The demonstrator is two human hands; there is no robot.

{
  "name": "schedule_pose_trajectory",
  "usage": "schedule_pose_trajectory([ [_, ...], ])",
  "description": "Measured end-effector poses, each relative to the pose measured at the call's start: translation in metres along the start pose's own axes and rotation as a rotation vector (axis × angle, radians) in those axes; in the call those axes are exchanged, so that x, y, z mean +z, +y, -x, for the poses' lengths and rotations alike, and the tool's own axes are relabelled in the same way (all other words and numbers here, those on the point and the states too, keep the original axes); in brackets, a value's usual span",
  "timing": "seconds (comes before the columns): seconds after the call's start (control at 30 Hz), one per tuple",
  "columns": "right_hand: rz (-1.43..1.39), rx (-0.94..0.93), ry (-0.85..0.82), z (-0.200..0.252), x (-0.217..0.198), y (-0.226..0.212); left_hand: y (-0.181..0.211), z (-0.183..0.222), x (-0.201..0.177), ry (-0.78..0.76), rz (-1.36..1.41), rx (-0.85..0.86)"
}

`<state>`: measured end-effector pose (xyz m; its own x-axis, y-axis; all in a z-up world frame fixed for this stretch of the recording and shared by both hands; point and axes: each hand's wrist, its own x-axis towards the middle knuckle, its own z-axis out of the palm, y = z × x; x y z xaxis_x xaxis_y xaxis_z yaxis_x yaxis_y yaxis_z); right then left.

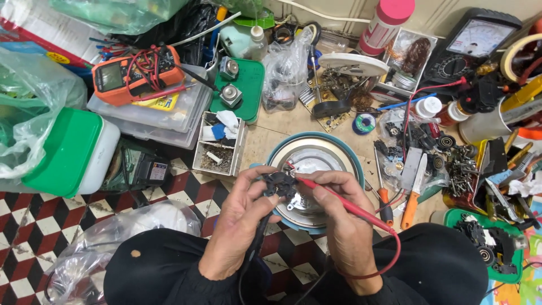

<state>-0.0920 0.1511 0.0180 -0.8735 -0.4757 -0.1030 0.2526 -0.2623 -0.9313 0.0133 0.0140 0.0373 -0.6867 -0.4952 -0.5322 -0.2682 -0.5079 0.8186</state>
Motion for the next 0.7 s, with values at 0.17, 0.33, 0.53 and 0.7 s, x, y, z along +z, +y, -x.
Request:
schedule_pose_trajectory([
  [0.17,0.034,-0.014,-0.003,-0.002,-0.008,0.005,-0.007,0.001,-0.003,-0.071,-0.043,0.117],
  [0.33,-0.018,0.024,-0.026,-0.002,-0.012,0.004,-0.006,0.003,-0.005,-0.108,-0.060,0.166],
  [0.53,0.064,0.038,-0.034,-0.002,-0.015,-0.002,-0.009,0.004,-0.009,-0.126,-0.151,0.192],
  [0.7,0.093,0.049,-0.093,-0.001,-0.013,-0.008,-0.016,0.002,-0.013,-0.172,-0.178,0.239],
])
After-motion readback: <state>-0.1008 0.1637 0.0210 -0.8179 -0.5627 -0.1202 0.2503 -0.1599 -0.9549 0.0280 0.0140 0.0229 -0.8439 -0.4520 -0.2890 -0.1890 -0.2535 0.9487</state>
